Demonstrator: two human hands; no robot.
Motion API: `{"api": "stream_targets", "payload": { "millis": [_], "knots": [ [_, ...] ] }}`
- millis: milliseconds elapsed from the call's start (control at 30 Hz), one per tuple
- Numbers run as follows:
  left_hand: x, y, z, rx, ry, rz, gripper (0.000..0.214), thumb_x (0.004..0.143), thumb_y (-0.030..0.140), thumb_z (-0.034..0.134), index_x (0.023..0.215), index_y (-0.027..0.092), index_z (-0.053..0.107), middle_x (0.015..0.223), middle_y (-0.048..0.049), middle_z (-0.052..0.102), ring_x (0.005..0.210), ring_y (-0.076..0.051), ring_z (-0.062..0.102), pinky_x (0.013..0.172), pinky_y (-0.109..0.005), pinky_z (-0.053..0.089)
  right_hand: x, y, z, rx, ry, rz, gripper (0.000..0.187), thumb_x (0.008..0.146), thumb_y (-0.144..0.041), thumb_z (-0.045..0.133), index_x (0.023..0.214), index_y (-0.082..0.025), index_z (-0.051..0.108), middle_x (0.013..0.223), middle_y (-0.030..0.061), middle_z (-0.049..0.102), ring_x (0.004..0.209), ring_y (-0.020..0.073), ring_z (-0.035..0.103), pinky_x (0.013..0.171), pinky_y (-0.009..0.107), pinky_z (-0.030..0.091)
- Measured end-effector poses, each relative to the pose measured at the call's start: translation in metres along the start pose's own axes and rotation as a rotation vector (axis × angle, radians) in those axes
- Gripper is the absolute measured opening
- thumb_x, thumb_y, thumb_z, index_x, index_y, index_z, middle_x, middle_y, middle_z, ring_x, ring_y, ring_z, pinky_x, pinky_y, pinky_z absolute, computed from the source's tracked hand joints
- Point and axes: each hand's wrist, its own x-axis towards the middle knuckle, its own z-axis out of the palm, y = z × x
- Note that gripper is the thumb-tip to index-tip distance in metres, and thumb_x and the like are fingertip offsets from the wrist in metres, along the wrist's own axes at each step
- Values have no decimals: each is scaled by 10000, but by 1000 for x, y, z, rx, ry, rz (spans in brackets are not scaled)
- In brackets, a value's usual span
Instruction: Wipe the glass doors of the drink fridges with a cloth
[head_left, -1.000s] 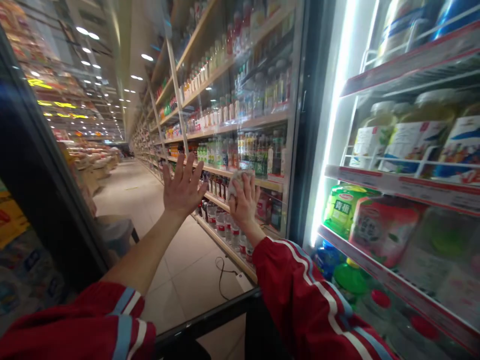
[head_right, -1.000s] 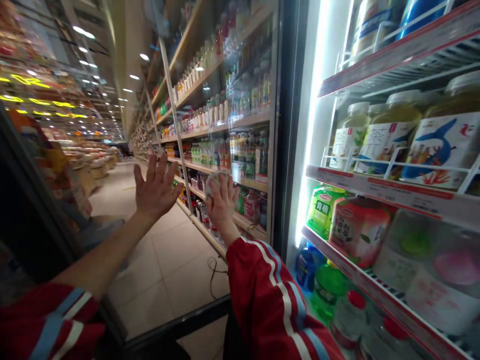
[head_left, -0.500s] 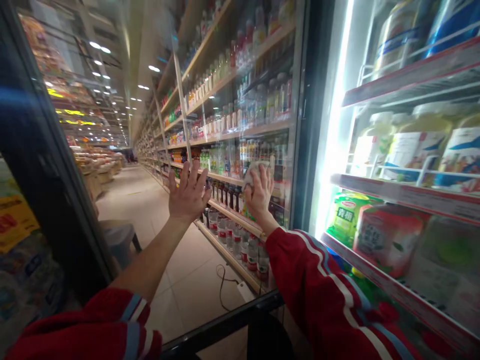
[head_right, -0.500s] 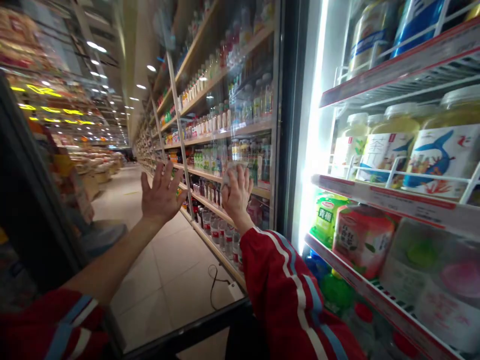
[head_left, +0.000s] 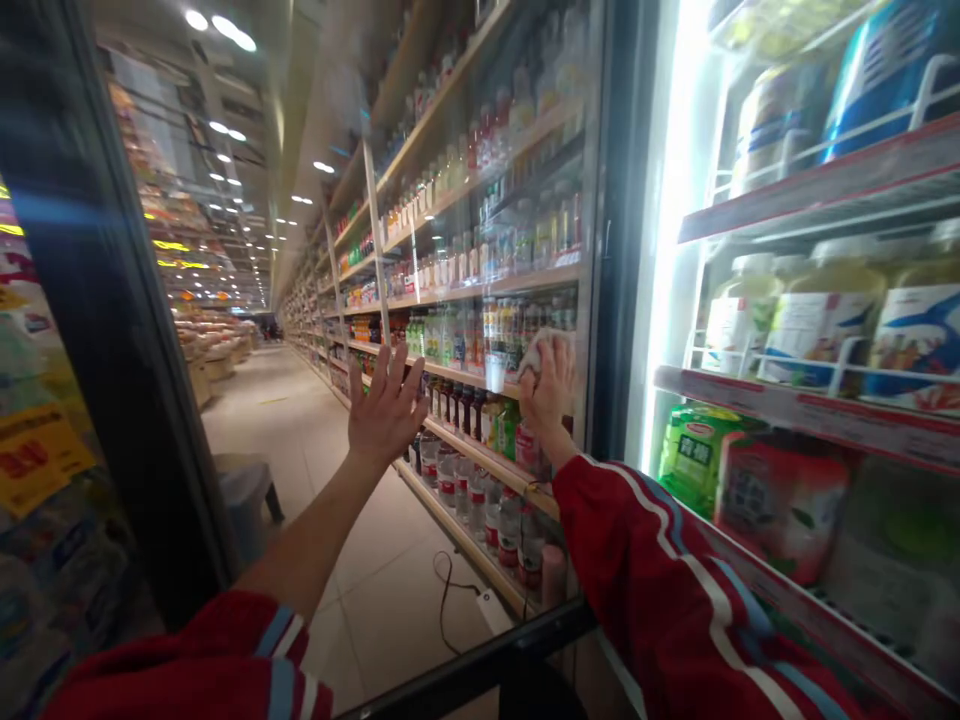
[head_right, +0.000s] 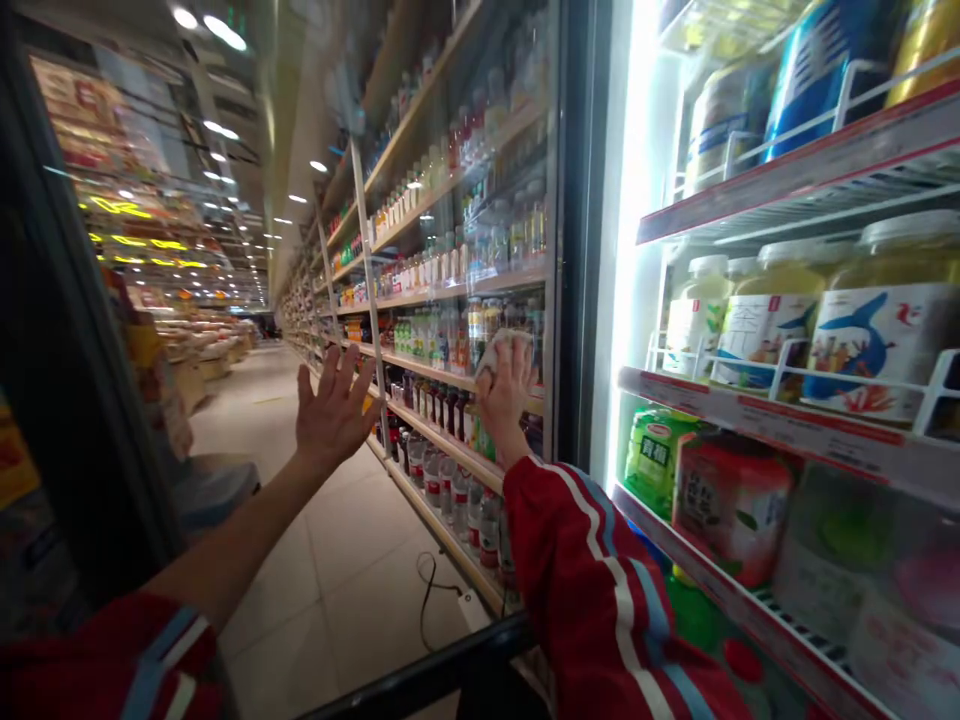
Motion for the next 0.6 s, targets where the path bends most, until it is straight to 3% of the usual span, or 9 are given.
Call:
{"api": "stream_targets", "payload": {
  "millis": [100, 200, 300, 467, 600],
  "knots": [
    [0, -1, 0, 13, 11, 11, 602, 865, 328, 498, 1424, 264, 283, 1484, -78, 278, 1402, -231, 163, 1148, -475, -15, -11, -20, 1, 26, -75, -184, 454, 834, -235, 397, 1278, -212, 486, 1448, 83, 363, 1389, 250, 206, 1098, 522, 210],
    [0, -1, -1, 19, 13, 18, 609, 867, 327, 496, 1429, 263, 269, 1486, -77, 273, 1405, -223, 150, 1149, -468, -12, -16, -27, 0, 26, -127, -271, 445, 826, -236, 421, 1263, -236, 501, 1448, 62, 372, 1388, 249, 214, 1094, 519, 218],
    [-1, 0, -1, 25, 6, 22, 611, 868, 323, 497, 1431, 261, 265, 1483, -83, 279, 1403, -229, 159, 1146, -473, -8, -8, -15, -3, 4, -119, -222, 451, 827, -240, 405, 1270, -236, 495, 1447, 65, 374, 1385, 252, 223, 1086, 536, 216],
    [1, 0, -4, 49, 13, 28, 574, 866, 315, 503, 1408, 255, 320, 1459, -95, 337, 1388, -242, 222, 1142, -482, 11, 16, 3, -4, 21, -8, 3, 494, 832, -244, 358, 1316, -208, 448, 1450, 94, 359, 1375, 251, 240, 1077, 538, 234],
    [15, -12, -13, 38, 30, 25, 544, 868, 308, 498, 1390, 266, 350, 1454, -88, 356, 1389, -235, 225, 1143, -485, 14, 17, -18, 1, 31, -48, -76, 491, 827, -238, 369, 1305, -192, 468, 1451, 103, 357, 1381, 275, 220, 1075, 548, 228]
  ]
}}
